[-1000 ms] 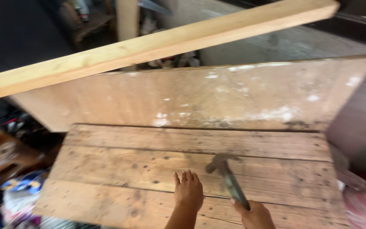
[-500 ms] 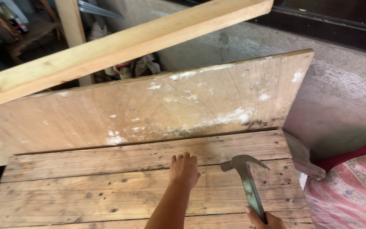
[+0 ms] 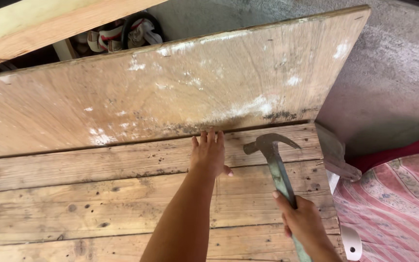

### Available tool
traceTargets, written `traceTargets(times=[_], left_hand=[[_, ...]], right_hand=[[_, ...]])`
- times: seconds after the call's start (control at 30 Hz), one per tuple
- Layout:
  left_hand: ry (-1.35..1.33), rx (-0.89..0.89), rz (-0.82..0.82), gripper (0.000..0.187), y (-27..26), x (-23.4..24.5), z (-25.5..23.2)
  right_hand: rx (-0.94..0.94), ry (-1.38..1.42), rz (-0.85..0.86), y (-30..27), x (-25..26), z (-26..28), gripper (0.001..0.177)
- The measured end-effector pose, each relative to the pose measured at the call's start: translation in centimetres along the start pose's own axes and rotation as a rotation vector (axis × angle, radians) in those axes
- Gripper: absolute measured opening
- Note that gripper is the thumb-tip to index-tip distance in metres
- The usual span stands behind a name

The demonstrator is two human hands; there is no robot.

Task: The person uses a hammer to pry apart wooden planks from a larger wooden structure. They repeatedly insert the hammer between planks and lever them apart while holding the wood with the other hand.

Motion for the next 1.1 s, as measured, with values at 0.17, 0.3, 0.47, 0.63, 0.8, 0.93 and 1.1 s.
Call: traceTargets(times=[0.17,0.3,0.47,0.63,0.8,0.93,1.1], left_hand=[[0.033,-0.003,0.046,0.151,0.2,-0.4,-1.3],[0.052,0.013,0.103,0.160,0.4,-1.1,-1.9],[0.075,-0.023,0.106,0.165,1.2,-2.0,-4.0],[0.124,-0.048,0.081,0.168,1.7,-3.1,-6.2],[0.134,-0.040,0.086,0.169,1.6,-3.3,-6.1],[0.142,-0.028,0.107,0.166,1.5,-3.3,-6.2],[0.161,0.003,0.139,0.166,1.0,-2.8,-6.8]], right_hand=[[0.047,0.079,0.006,0.1,1.7,-0.1,0.054],[-0.011,0.032,0.011,0.7,3.2,-0.3,0.049],[0.066,0.024,-0.059,-0.7,5.3,1.0,0.052],[0.032,0.070,-0.038,-0.9,4.9,-0.1,0.047],[0.025,0.088,-0.018,0.0,6.3,-1.2,0.042],[0.014,0.154,0.032,1.4,7.4,-2.7,0.037],[0.007,0.246,0.138,2.7,8.8,-3.3,0.037]])
Point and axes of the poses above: each hand's wrist, its own y-axis towards the middle knuckle, its own x-axis out of the back of the hand, z = x × y, the point moved 10 cm from there along y, towards the middle knuckle, and after that the axes turned 14 degrees about z, right-handed, at the moved point
